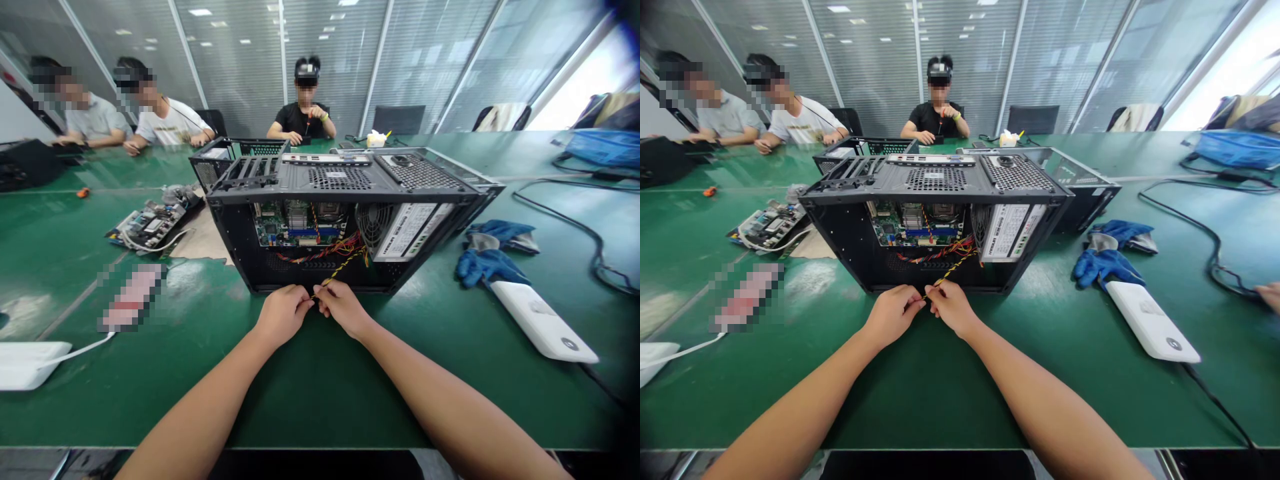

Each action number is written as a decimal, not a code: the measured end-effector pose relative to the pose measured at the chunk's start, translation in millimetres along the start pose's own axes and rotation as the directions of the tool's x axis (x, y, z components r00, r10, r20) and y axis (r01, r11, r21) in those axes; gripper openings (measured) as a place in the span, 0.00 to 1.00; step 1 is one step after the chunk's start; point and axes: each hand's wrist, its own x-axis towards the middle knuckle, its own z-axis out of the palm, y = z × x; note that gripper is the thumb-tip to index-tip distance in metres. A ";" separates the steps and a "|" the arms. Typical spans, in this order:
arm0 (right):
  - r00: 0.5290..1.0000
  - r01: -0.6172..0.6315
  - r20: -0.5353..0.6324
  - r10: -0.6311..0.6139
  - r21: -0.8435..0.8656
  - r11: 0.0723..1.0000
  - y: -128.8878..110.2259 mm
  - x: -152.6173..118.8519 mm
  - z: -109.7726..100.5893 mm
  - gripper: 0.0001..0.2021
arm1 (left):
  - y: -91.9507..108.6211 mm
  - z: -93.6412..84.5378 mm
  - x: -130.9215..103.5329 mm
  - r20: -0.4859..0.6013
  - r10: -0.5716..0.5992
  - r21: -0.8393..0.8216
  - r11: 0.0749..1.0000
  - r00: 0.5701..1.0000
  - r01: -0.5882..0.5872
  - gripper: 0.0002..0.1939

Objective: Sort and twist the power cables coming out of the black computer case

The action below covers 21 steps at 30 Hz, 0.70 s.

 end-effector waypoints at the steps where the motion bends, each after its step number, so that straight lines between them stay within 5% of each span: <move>1: 1.000 -0.001 -0.002 0.001 -0.002 1.000 -0.4 0.0 -0.1 0.13 | 0.4 0.0 0.1 0.004 0.002 0.011 1.000 1.000 -0.002 0.05; 21: 1.000 0.018 -0.019 -0.019 -0.035 0.999 2.9 0.8 0.6 0.14 | -3.2 1.7 0.6 0.034 0.063 0.003 0.998 0.997 -0.063 0.06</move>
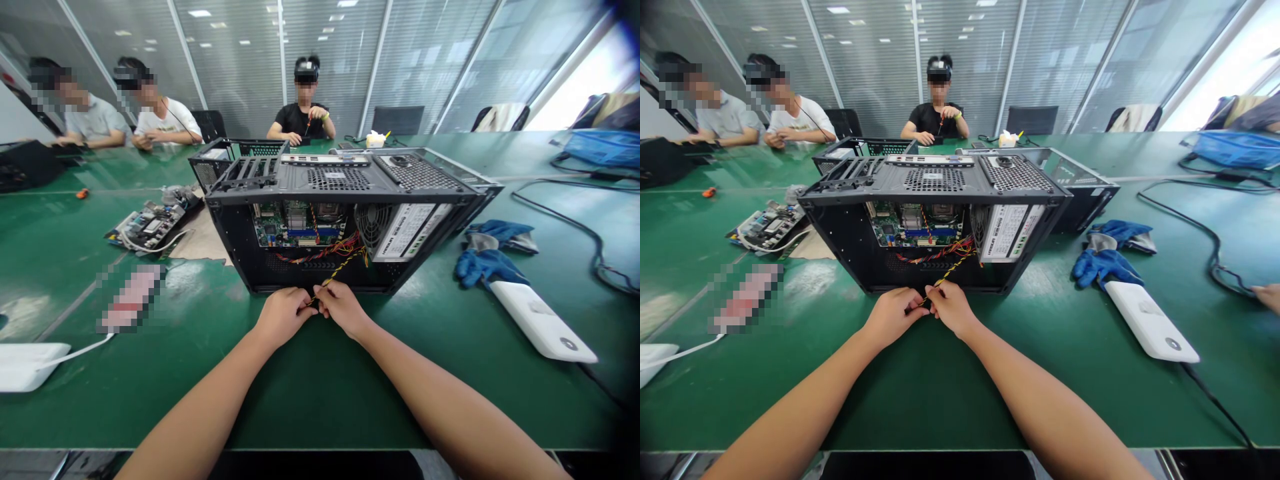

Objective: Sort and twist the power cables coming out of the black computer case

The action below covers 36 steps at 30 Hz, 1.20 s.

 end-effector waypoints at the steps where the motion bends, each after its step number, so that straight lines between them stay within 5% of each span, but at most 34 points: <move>1: 1.000 0.001 0.005 -0.001 -0.001 1.000 -0.1 0.2 -0.1 0.13 | 0.1 -0.1 0.0 -0.002 -0.003 0.001 1.000 1.000 0.003 0.06; 36: 1.000 -0.003 0.013 0.003 -0.005 1.000 -2.9 -0.6 -0.6 0.13 | 3.1 -2.0 -0.7 0.036 0.021 0.051 0.998 0.999 -0.023 0.08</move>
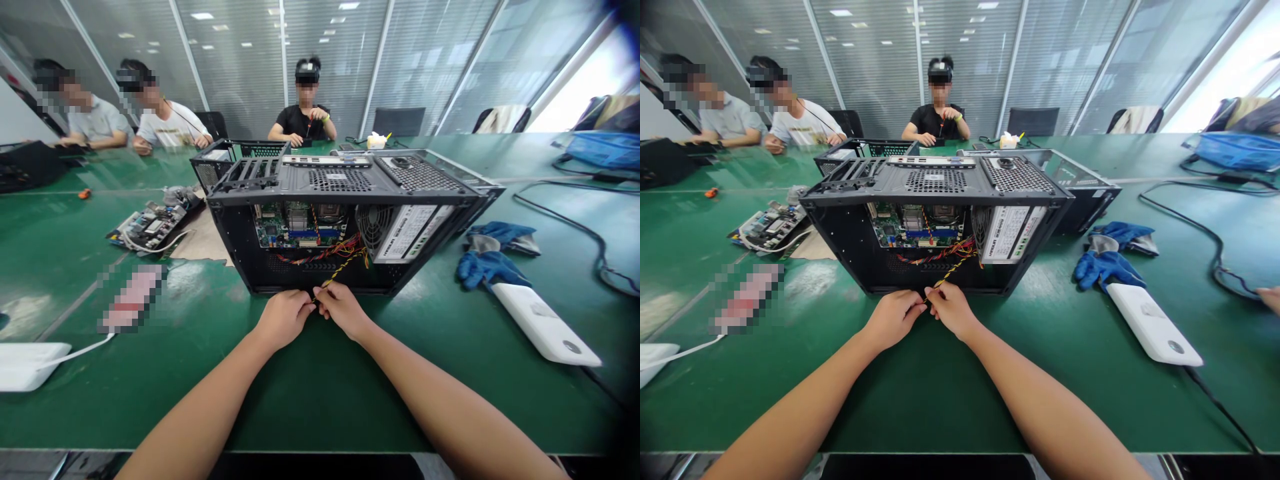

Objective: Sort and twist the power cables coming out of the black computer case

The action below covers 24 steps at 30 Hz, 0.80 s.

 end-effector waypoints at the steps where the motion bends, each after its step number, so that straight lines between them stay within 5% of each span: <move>1: 1.000 0.002 -0.001 -0.002 -0.004 1.000 0.5 0.1 0.0 0.14 | -0.6 0.6 -0.1 0.004 0.003 0.005 1.000 1.000 -0.003 0.08; 24: 1.000 0.001 0.001 -0.001 -0.008 1.000 1.4 -0.1 -0.4 0.14 | 0.0 -0.4 -0.7 0.015 0.001 -0.003 1.000 1.000 -0.001 0.08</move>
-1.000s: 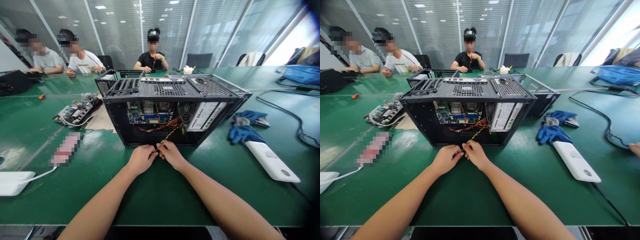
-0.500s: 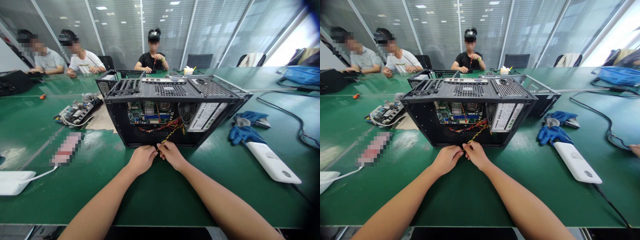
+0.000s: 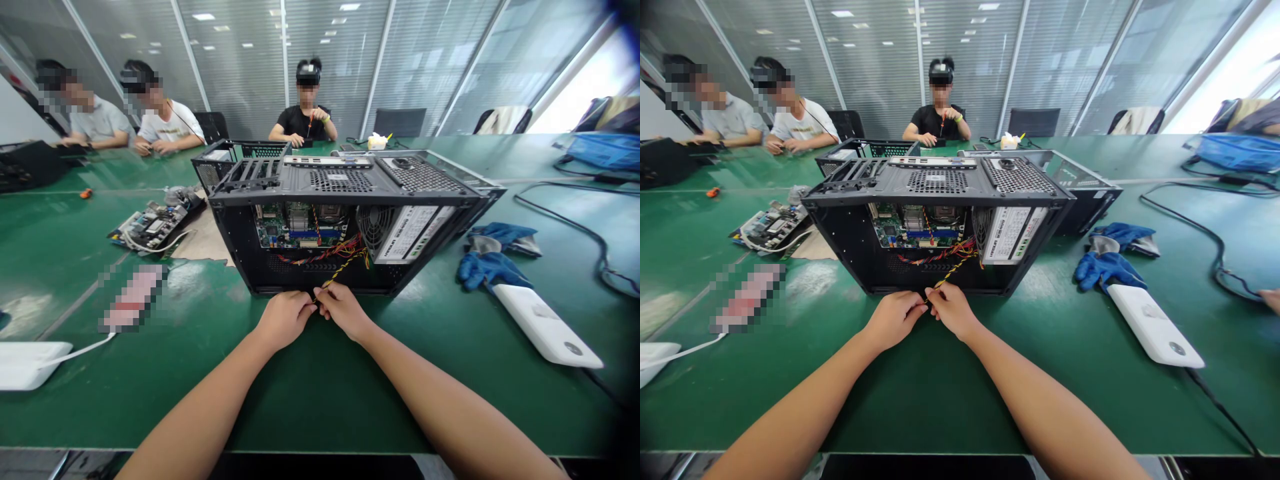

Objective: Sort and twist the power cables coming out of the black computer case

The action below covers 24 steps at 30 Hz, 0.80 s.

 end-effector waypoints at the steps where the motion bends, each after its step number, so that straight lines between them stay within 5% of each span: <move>1: 1.000 0.000 -0.001 0.000 -0.001 1.000 0.2 0.1 0.0 0.14 | 0.0 0.3 0.0 0.002 0.000 0.003 1.000 1.000 0.000 0.09; 24: 1.000 0.003 0.005 -0.002 -0.011 1.000 1.6 0.8 0.6 0.13 | -0.1 -0.1 0.2 0.006 -0.002 -0.018 1.000 1.000 0.002 0.08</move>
